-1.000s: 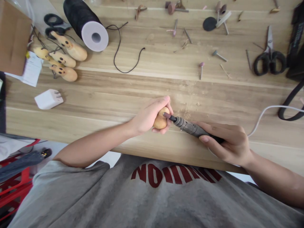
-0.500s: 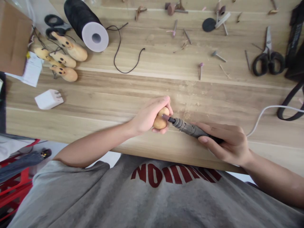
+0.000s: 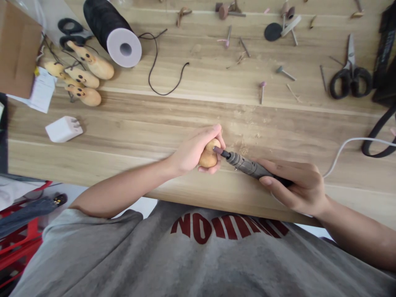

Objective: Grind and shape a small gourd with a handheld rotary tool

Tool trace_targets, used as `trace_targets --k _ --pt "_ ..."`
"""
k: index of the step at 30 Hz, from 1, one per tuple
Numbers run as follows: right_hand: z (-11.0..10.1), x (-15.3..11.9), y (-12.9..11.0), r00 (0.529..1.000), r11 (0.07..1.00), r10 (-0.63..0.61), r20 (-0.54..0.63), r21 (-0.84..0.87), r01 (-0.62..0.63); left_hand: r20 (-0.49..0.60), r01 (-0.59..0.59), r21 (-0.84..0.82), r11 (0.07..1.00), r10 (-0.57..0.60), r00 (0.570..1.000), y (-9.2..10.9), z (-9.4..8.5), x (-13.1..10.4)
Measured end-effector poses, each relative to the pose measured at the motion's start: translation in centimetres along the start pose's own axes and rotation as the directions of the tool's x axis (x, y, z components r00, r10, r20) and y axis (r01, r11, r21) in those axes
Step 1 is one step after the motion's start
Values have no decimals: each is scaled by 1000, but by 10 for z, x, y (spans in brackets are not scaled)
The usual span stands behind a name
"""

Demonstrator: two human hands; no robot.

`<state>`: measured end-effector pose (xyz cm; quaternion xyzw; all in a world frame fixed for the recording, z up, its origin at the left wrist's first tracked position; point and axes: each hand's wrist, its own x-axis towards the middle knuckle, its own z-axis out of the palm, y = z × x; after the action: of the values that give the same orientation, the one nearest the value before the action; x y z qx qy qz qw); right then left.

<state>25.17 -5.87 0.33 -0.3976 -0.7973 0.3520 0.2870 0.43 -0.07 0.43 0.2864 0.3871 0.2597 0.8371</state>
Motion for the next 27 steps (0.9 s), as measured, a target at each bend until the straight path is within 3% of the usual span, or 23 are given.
trace_targets --k 27 --pt "0 -2 0 1000 1000 25 -18 -10 -25 -20 40 -20 999 -41 999 4 3 1"
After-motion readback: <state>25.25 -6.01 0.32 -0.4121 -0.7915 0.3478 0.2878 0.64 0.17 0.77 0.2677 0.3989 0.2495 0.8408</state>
